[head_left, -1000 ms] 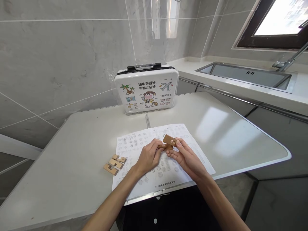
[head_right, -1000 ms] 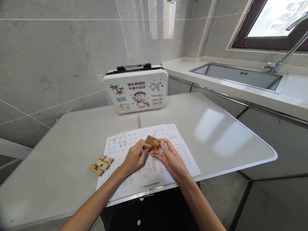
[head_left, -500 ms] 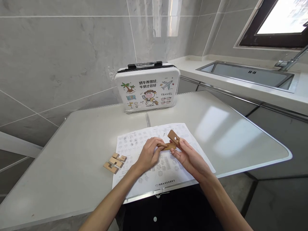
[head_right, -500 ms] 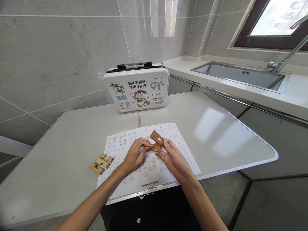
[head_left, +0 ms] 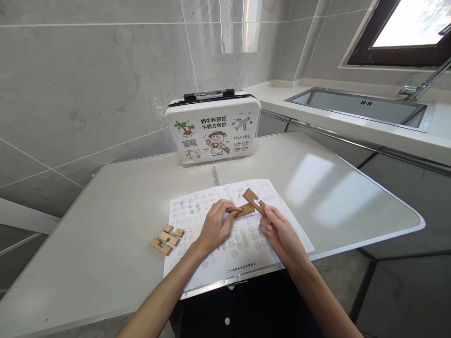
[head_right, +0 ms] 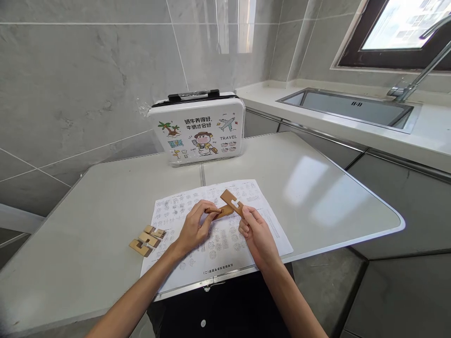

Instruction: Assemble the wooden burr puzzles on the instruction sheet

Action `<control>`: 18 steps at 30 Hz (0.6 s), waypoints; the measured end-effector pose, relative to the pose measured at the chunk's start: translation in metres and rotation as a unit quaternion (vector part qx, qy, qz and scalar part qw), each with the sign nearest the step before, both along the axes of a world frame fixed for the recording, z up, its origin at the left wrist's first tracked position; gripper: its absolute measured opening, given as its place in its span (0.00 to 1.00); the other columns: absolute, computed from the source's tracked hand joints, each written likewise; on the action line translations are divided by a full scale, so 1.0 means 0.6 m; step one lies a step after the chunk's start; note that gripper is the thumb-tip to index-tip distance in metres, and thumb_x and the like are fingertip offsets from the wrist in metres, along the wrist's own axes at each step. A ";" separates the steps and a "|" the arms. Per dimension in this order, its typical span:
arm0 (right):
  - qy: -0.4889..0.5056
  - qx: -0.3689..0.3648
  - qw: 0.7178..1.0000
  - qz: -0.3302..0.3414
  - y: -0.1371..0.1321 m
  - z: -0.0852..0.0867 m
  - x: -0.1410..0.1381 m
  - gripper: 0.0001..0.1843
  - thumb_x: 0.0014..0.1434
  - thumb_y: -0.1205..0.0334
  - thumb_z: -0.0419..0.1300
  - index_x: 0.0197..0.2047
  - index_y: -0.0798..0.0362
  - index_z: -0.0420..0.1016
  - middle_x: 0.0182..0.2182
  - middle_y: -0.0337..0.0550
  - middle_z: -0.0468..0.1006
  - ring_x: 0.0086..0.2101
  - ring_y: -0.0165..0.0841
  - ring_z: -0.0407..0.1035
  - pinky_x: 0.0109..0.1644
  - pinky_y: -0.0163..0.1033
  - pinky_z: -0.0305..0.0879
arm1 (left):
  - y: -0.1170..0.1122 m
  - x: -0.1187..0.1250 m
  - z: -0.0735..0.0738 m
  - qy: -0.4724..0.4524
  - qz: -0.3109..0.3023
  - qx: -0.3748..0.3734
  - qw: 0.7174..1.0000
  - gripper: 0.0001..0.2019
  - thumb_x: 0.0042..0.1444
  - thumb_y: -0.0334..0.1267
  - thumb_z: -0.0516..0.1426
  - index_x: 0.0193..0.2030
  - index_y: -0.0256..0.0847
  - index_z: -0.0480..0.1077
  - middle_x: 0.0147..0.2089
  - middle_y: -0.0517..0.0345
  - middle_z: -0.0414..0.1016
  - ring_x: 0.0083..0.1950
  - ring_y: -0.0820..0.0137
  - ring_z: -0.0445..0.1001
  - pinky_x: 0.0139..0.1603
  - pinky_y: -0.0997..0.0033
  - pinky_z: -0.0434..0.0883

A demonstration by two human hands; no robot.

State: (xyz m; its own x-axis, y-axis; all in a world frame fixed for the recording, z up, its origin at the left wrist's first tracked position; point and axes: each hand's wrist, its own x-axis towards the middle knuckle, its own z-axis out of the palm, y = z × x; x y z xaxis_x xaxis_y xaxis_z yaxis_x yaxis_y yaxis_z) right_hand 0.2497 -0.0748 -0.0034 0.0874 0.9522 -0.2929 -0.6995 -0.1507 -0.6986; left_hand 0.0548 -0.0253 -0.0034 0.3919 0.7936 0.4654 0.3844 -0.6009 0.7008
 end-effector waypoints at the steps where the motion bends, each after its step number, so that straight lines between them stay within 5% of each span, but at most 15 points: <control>1: 0.000 -0.001 1.000 0.005 -0.001 -0.002 -0.001 0.17 0.55 0.51 0.78 0.33 0.50 0.77 0.23 0.30 0.58 0.22 0.24 0.48 0.22 0.32 0.53 | 0.000 0.000 -0.001 -0.009 0.009 0.000 1.000 0.08 0.73 0.36 0.54 0.49 0.42 0.76 0.48 0.51 0.74 0.49 0.63 0.75 0.51 0.61 0.74; 6: -0.030 0.000 0.999 0.041 -0.004 0.004 -0.009 0.23 0.55 0.47 0.76 0.29 0.51 0.70 0.22 0.31 0.59 0.21 0.24 0.48 0.23 0.34 0.45 | 0.001 0.000 -0.001 -0.027 0.028 -0.022 0.999 0.09 0.73 0.37 0.55 0.49 0.43 0.77 0.43 0.54 0.76 0.43 0.67 0.74 0.45 0.66 0.72; 18: -0.032 0.001 0.994 0.108 -0.012 0.011 -0.008 0.24 0.56 0.46 0.75 0.30 0.50 0.66 0.21 0.31 0.65 0.20 0.24 0.51 0.24 0.34 0.44 | 0.001 0.002 -0.001 -0.015 0.026 -0.047 0.998 0.07 0.72 0.36 0.55 0.46 0.42 0.75 0.40 0.57 0.78 0.38 0.69 0.72 0.41 0.68 0.70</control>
